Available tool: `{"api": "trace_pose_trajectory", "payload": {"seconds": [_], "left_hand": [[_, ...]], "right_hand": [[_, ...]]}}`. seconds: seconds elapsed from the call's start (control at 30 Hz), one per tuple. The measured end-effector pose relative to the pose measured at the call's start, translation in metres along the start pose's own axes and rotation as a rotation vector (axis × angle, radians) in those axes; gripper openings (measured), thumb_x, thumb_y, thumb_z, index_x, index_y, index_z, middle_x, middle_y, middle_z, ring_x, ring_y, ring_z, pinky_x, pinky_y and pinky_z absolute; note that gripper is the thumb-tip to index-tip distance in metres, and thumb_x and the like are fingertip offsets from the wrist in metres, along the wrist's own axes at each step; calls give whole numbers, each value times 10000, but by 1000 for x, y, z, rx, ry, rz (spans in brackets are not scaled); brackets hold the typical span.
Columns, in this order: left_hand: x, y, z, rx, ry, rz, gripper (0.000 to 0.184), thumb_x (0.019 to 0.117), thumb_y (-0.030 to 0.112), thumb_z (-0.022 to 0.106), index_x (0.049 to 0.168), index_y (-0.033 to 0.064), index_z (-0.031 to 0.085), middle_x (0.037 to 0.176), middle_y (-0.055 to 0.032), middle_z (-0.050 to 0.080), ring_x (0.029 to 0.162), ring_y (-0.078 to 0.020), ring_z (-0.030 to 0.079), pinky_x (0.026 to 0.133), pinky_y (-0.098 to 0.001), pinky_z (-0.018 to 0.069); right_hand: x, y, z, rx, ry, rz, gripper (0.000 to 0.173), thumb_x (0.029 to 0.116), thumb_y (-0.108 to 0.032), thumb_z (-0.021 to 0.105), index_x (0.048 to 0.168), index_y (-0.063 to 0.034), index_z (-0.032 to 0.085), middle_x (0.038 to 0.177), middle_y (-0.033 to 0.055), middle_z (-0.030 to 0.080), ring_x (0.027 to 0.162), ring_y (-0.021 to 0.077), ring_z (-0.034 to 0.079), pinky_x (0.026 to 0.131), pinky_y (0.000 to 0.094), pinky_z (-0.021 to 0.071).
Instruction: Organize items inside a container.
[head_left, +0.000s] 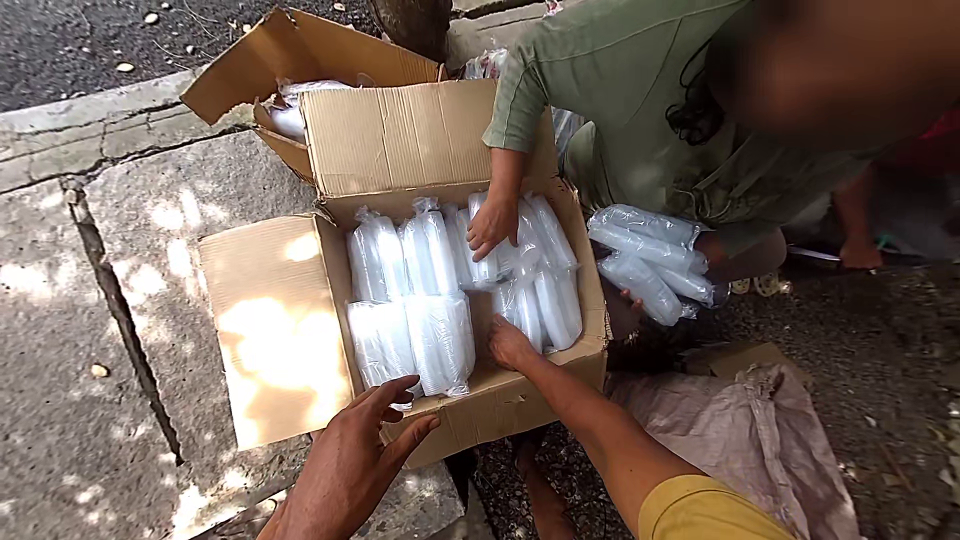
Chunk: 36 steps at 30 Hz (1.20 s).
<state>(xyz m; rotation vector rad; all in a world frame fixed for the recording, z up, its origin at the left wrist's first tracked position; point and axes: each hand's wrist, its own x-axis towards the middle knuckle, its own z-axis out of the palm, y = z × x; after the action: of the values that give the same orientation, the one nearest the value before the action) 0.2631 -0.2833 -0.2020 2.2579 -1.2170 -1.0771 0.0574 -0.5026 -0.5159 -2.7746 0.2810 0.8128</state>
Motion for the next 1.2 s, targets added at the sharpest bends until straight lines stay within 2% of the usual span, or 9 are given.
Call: {"api": "trace_pose_trajectory", "payload": {"seconds": [0.07, 0.6, 1.2], "left_hand": [[0, -1, -1, -4, 1, 9, 710, 851, 804, 565, 1352, 306, 638, 1149, 124, 713, 944, -47, 710, 794, -344, 632], [-6, -8, -8, -24, 12, 16, 706, 851, 792, 579, 1346, 291, 640, 1139, 122, 714, 933, -28, 708, 771, -275, 628], [-13, -12, -11, -22, 6, 0, 707, 848, 797, 576, 1352, 305, 634, 1157, 122, 713, 957, -38, 708, 795, -291, 628]], "right_hand": [[2, 0, 1, 22, 9, 10, 296, 1029, -123, 476, 1074, 1, 742, 1171, 138, 717, 1304, 331, 561, 1283, 563, 139], [2, -1, 1, -18, 38, 13, 309, 1032, -129, 449, 1066, -22, 736, 1146, 114, 716, 1263, 305, 582, 1270, 535, 190], [1, -1, 1, -1, 55, 14, 279, 1016, -113, 480, 1019, -19, 742, 1099, 116, 726, 1228, 303, 606, 1260, 539, 213]]}}
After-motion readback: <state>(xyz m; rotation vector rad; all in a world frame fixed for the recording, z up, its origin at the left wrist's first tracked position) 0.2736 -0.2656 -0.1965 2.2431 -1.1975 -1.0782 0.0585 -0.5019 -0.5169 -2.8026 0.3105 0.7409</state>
